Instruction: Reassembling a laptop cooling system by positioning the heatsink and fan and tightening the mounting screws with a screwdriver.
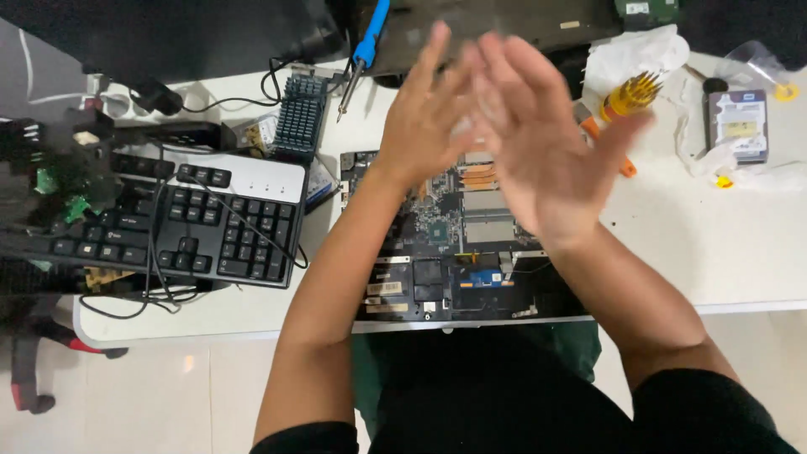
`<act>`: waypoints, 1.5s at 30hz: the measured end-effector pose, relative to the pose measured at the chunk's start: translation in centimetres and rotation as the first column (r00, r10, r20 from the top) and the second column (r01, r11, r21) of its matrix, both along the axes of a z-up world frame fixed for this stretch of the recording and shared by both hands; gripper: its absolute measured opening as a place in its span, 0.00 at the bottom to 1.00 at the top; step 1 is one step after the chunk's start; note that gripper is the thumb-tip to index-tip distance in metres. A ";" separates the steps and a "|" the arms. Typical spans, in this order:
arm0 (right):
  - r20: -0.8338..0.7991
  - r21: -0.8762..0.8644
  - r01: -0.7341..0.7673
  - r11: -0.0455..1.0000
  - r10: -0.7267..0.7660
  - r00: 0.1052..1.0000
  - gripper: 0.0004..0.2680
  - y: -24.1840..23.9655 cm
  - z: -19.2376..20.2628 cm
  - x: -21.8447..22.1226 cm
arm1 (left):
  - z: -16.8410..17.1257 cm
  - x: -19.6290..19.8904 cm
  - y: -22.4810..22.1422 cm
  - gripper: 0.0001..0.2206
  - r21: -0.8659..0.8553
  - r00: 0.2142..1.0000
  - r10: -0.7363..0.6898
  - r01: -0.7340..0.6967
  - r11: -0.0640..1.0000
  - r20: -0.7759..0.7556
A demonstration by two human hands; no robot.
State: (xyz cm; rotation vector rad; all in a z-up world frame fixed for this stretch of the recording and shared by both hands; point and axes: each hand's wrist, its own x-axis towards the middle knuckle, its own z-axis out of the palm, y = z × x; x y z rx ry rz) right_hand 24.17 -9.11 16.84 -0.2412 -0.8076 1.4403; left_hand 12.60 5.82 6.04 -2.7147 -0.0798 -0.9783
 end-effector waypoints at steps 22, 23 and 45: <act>0.462 0.636 0.096 0.766 -0.277 -0.843 0.11 -4.7 -16.7 13.1 | 2.0 -2.8 -8.2 0.34 -0.647 0.827 0.156 -0.526 0.552 -0.540; 0.499 0.606 0.127 0.785 -0.251 -0.829 0.11 -4.6 -16.6 13.2 | 2.1 -2.4 -8.4 0.36 -0.625 0.812 0.183 -0.551 0.553 -0.554; 0.799 0.315 0.570 0.759 -0.536 0.272 0.15 -0.2 -12.6 15.7 | -4.4 1.5 -7.7 0.35 -0.554 0.852 0.214 -0.481 0.680 -0.478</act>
